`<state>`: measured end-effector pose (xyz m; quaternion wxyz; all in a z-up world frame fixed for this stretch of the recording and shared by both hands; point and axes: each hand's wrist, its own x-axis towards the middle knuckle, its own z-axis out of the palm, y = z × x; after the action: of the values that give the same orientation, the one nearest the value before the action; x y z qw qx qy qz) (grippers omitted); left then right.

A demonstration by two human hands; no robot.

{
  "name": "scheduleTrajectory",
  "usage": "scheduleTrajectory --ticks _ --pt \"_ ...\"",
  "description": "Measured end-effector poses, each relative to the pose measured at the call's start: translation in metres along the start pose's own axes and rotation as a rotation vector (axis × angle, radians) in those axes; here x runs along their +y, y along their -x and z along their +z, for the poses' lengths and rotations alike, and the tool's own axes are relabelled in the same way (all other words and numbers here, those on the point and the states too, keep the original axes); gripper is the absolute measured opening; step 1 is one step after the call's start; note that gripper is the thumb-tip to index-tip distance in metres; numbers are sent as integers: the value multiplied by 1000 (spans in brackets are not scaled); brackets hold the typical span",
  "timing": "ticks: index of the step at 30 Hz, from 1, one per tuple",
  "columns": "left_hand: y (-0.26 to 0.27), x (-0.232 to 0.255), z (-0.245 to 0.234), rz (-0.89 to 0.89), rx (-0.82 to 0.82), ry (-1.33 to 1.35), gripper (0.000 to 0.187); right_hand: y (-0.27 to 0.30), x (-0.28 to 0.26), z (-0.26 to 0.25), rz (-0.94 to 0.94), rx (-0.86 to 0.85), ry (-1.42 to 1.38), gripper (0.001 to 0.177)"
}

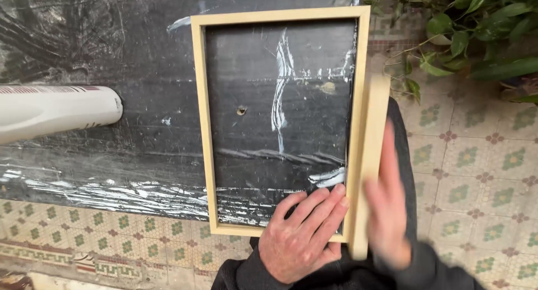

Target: Sanding a wooden picture frame and applying glue to its joints.

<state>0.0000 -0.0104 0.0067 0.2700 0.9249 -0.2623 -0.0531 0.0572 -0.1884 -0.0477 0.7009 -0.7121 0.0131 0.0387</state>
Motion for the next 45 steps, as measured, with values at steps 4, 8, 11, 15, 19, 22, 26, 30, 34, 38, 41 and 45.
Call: scheduleTrajectory --ticks 4,8,11,15,19,22,26,30,34,38,41,45 --pt "-2 0 -1 14 -34 -46 64 -7 0 4 93 15 -242 71" --pt "-6 7 -2 11 -94 -17 63 -154 50 -9 -100 76 -306 57" --pt "-8 7 4 1 -75 -36 63 -129 35 -5 -115 23 -460 59" --pt "-6 5 12 -17 -70 -92 59 34 16 -8 39 -76 -359 69" --pt "5 4 22 -2 -12 -141 56 -23 18 -6 -3 -46 -329 68" --pt "-9 10 11 3 -98 -153 62 -160 54 -1 -276 29 -274 54" --pt "-9 9 17 5 -91 -162 60 -116 41 3 -238 24 -440 54" --pt "-2 9 24 -29 -5 -188 51 31 8 -14 -7 -110 -319 63" --pt "4 4 30 -14 0 -204 47 -51 7 -13 -182 -13 -362 64" --pt "-6 11 12 -15 -103 -158 62 -152 45 2 -128 20 -370 63" --pt "-1 4 19 26 -95 -181 68 -91 31 -1 -196 5 -369 55" --pt "2 4 22 -14 -30 -187 53 39 24 -6 -67 -94 -384 64"
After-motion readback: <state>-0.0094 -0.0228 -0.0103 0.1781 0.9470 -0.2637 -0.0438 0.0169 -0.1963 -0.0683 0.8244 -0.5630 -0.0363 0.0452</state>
